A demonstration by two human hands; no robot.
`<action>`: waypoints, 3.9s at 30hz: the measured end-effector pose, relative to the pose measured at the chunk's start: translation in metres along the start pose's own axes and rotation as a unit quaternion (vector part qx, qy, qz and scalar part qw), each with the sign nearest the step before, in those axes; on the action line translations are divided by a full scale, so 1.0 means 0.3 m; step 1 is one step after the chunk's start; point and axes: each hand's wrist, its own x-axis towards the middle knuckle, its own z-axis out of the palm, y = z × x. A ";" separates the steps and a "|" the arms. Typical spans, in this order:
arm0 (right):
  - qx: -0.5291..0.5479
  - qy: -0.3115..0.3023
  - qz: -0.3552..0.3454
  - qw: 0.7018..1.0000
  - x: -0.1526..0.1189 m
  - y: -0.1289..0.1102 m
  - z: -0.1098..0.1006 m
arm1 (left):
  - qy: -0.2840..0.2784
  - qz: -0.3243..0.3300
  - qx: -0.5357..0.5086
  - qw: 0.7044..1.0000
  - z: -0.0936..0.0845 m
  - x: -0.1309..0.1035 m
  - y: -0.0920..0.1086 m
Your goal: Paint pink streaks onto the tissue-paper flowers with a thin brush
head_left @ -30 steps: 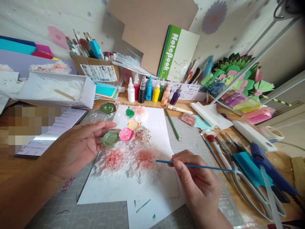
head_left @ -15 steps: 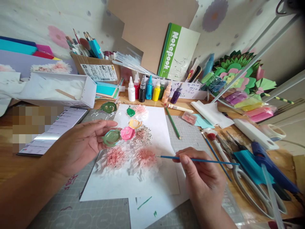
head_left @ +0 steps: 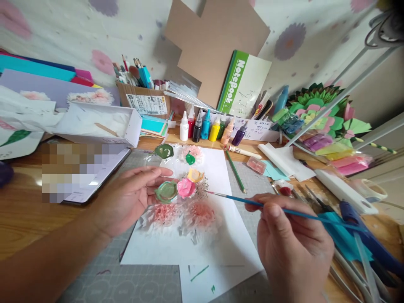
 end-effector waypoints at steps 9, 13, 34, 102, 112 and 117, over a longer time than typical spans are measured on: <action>-0.142 -0.174 -0.154 0.962 0.009 -0.018 0.084 | -0.034 0.016 0.013 0.999 0.010 -0.020 -0.011; -0.134 -0.173 -0.163 0.962 0.006 -0.022 0.078 | -0.034 0.013 0.018 0.999 0.011 -0.021 -0.012; -0.022 0.025 -0.021 0.999 -0.042 0.079 -0.023 | 0.005 0.021 -0.005 1.000 -0.010 0.017 0.006; -0.080 -0.005 0.038 0.996 -0.059 0.085 -0.032 | 0.062 0.003 0.008 0.998 0.015 0.011 0.028; -0.091 -0.035 0.054 0.994 -0.062 0.084 -0.024 | 0.053 0.016 0.009 0.998 0.026 0.018 0.023; -0.080 -0.019 0.045 0.996 -0.063 0.100 -0.039 | 0.043 0.016 0.008 0.999 0.012 0.028 0.015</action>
